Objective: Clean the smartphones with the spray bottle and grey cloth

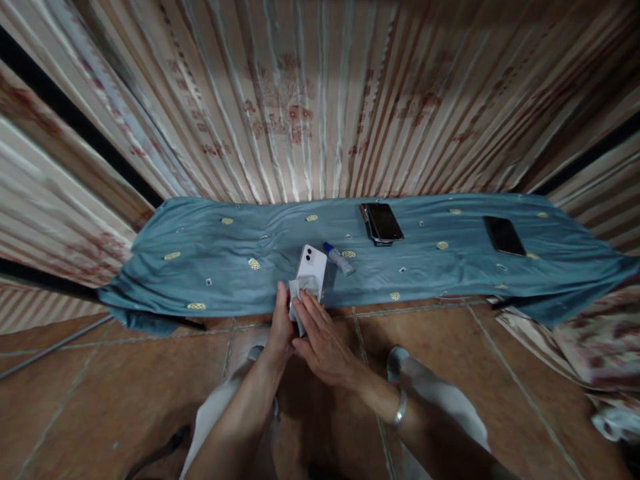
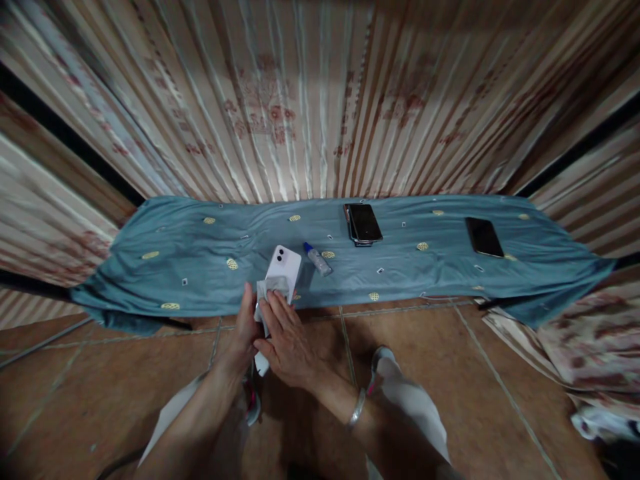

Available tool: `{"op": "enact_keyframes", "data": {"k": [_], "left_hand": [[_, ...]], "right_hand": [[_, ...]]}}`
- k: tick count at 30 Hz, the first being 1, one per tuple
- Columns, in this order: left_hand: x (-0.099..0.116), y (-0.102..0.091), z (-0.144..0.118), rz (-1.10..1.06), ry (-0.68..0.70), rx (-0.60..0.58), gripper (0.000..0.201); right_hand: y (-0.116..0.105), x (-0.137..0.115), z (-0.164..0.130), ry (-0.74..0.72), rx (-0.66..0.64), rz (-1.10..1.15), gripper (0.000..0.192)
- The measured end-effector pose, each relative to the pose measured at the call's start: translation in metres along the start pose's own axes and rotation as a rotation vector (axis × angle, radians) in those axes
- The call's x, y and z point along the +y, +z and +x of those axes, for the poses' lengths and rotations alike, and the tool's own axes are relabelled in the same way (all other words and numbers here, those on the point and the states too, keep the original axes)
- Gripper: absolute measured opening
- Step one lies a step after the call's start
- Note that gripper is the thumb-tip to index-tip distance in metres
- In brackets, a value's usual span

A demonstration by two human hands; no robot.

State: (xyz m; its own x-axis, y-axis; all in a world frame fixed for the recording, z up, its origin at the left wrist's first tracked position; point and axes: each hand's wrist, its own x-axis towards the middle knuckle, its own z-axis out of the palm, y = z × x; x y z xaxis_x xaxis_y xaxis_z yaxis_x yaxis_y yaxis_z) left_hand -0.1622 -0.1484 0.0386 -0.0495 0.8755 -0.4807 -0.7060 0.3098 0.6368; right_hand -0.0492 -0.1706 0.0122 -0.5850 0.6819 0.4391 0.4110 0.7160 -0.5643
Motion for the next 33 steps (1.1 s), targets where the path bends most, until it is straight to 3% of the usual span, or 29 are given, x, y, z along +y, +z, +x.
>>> {"op": "enact_keyframes", "data": {"k": [6,11,19,23,27,33], "left_hand": [[0.012,-0.005,0.008,-0.028,0.001,-0.026,0.068],[0.017,-0.002,0.008,-0.064,0.027,-0.032,0.065],[0.014,0.010,0.014,-0.172,0.002,0.016,0.055],[0.005,0.008,0.015,-0.154,0.074,0.033,0.043],[-0.005,0.010,0.011,-0.066,0.154,-0.036,0.046],[-0.018,0.015,0.001,0.020,0.169,-0.101,0.048]], "right_hand": [[0.002,-0.008,-0.004,-0.043,-0.079,-0.028,0.067],[0.003,-0.002,-0.006,0.009,-0.097,-0.105,0.063],[0.011,0.008,-0.008,0.079,0.056,-0.039,0.070],[0.007,0.016,-0.003,0.141,0.087,0.001,0.062],[-0.003,0.026,0.006,0.188,0.137,0.017,0.058],[-0.013,0.033,0.020,0.260,0.204,-0.002,0.057]]}}
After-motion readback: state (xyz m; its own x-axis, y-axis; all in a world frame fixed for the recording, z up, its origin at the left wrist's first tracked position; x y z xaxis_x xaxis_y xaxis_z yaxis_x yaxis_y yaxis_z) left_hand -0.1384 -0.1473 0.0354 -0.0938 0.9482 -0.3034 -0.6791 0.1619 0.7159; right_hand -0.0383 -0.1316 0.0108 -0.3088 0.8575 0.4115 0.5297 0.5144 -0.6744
